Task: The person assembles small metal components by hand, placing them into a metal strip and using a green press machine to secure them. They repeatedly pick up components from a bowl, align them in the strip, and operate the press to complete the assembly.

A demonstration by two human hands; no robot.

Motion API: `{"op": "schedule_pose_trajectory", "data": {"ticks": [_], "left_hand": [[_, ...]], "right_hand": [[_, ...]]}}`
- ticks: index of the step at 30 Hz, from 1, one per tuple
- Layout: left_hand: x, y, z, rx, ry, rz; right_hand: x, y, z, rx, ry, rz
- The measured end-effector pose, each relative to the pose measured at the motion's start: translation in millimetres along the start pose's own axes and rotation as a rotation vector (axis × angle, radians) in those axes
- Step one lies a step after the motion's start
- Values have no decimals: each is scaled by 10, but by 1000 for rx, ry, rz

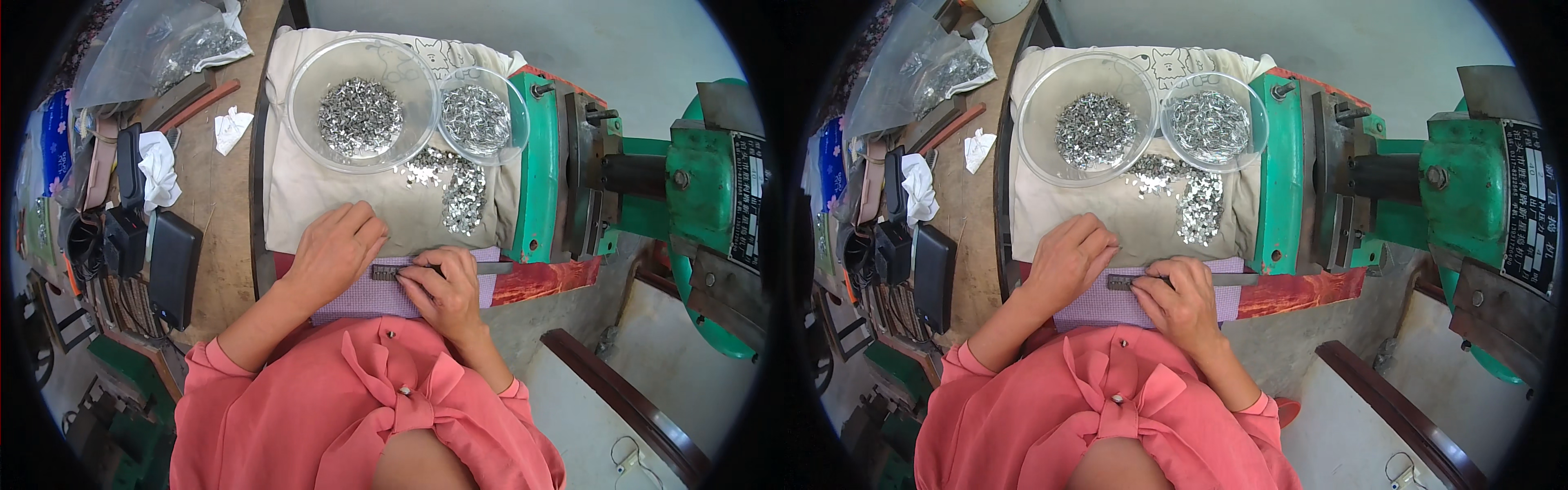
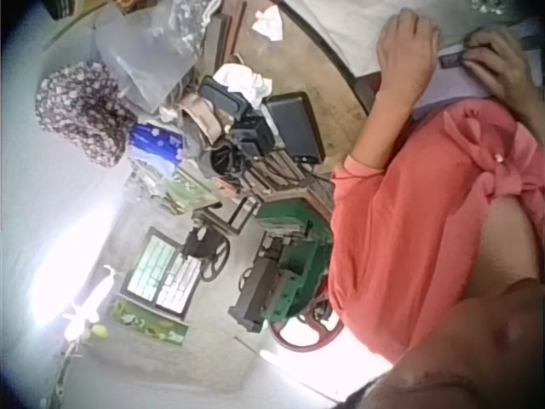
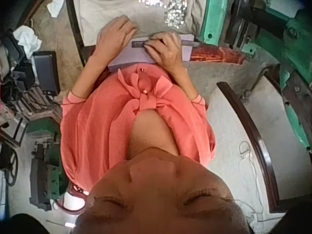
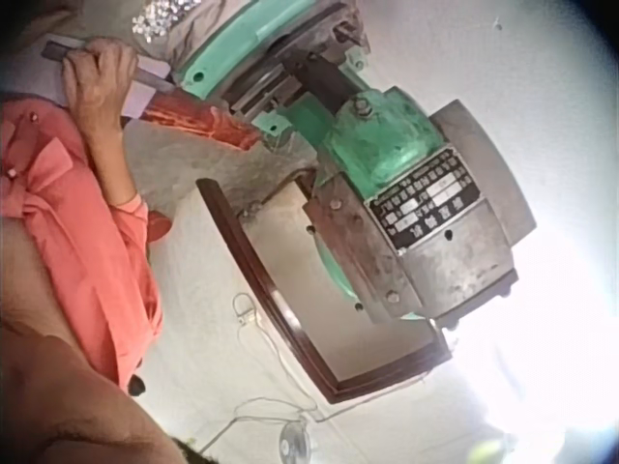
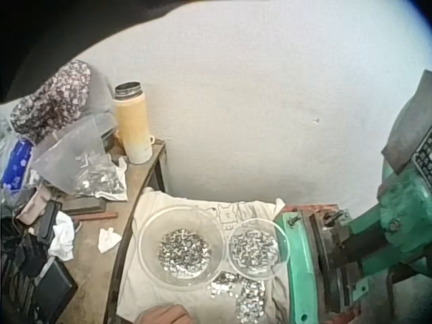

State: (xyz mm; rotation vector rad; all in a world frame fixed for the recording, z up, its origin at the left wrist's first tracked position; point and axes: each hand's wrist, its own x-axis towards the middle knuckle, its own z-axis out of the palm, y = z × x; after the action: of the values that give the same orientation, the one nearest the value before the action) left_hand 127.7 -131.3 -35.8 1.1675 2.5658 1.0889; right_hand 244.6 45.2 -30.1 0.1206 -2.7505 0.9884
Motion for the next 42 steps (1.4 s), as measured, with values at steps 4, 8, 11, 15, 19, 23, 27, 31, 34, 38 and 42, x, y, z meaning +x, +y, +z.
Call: {"op": "schedule_pose_trajectory", "data": {"ticks": [4, 8, 11, 15, 19, 23, 27, 31, 34, 38, 42], "left_hand": [[-151, 70, -54, -73, 38, -23], [-284, 166, 9, -141, 60, -7], [-325, 215, 109, -149, 65, 10], [-320, 250, 176, -112, 23, 39], [-336, 258, 197, -80, -8, 50], [-316, 237, 191, -107, 15, 30], [-262, 221, 89, -146, 87, -17], [-311, 176, 41, -145, 101, -62], [-351, 166, 19, -155, 98, -96], [-376, 150, 43, -168, 106, -105], [-365, 179, 67, -180, 112, -86]], "right_hand": [[90, 49, -89, 47, 15, 17], [267, 188, -156, -32, 107, 44], [408, 289, -134, -49, 157, 39], [547, 340, -105, -46, 166, 32], [585, 391, -74, -49, 177, 14], [642, 431, -47, -55, 175, 12], [716, 452, -10, -64, 159, 4], [805, 441, 32, -119, 117, -56], [824, 432, 55, -146, 100, -71], [838, 418, 56, -163, 93, -65], [833, 385, 72, -214, 113, -40]]}}
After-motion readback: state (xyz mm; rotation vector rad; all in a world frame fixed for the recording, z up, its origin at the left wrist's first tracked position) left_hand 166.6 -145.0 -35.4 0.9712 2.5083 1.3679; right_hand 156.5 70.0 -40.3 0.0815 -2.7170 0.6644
